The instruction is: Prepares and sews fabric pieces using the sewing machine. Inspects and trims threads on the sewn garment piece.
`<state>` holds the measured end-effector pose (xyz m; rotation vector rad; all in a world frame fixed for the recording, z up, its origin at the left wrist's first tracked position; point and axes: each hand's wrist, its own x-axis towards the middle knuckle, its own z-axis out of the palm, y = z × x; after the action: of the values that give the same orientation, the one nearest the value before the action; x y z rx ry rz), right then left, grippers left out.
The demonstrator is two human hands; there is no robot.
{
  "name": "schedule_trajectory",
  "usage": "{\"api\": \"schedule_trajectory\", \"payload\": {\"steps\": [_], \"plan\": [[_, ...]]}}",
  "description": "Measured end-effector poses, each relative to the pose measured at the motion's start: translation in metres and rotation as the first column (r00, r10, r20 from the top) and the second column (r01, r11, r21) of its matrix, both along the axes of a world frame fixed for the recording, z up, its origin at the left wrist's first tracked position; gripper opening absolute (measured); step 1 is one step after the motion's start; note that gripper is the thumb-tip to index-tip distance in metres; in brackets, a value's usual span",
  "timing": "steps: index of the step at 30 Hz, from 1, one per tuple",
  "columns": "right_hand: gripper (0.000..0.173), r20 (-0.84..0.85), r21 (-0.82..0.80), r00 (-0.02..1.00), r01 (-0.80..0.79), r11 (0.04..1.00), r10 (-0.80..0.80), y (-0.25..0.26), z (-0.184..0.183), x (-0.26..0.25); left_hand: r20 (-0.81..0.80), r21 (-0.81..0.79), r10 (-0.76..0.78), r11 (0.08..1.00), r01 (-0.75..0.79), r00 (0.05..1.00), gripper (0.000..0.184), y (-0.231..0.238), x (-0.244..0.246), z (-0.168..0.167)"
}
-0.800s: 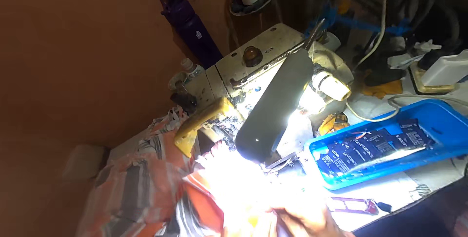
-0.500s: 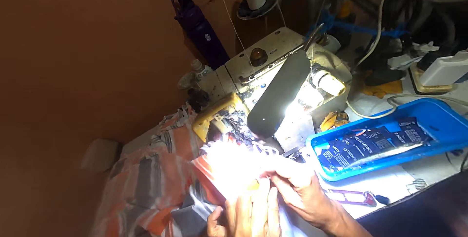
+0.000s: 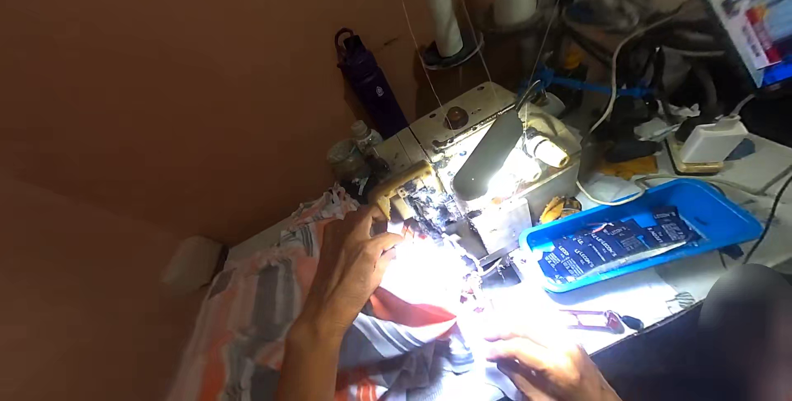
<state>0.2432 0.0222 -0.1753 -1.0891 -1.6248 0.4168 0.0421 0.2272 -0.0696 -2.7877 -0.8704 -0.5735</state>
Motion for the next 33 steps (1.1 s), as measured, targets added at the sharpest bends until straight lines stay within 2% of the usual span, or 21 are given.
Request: {"api": "schedule_trajectory", "payload": {"steps": [4, 8, 14, 19, 24, 30, 33], "plan": [[0.015, 0.076, -0.065, 0.995, -0.065, 0.996, 0.07, -0.015, 0.001, -0.002, -0.042, 0.062, -0.035, 0.997, 0.038, 0.998, 0.019, -0.006, -0.013, 0.008], [0.016, 0.105, -0.08, 0.99, -0.084, 0.993, 0.092, -0.019, -0.001, -0.008, 0.069, 0.04, -0.081, 0.996, 0.079, 0.994, 0.023, -0.017, -0.02, 0.007], [0.016, 0.157, -0.172, 0.971, -0.155, 0.973, 0.183, -0.021, -0.006, -0.012, 0.137, -0.029, -0.235, 0.97, 0.241, 0.962, 0.024, -0.078, -0.018, 0.042], [0.018, 0.139, -0.267, 0.94, -0.266, 0.926, 0.31, -0.021, -0.002, -0.02, 0.141, 0.009, -0.25, 0.968, 0.251, 0.958, 0.027, -0.054, -0.023, 0.009], [0.019, 0.154, -0.328, 0.93, -0.271, 0.905, 0.334, -0.026, -0.005, -0.016, 0.073, 0.111, -0.194, 0.976, 0.185, 0.978, 0.027, -0.043, -0.023, -0.01], [0.019, 0.157, -0.328, 0.93, -0.269, 0.906, 0.333, -0.027, -0.003, -0.005, -0.041, 0.0, -0.149, 0.989, 0.149, 0.988, 0.028, -0.038, -0.036, 0.0], [0.02, 0.152, -0.31, 0.924, -0.293, 0.904, 0.351, -0.024, 0.002, -0.006, 0.04, -0.128, -0.201, 0.97, 0.204, 0.979, 0.028, -0.05, -0.041, 0.014]]}}
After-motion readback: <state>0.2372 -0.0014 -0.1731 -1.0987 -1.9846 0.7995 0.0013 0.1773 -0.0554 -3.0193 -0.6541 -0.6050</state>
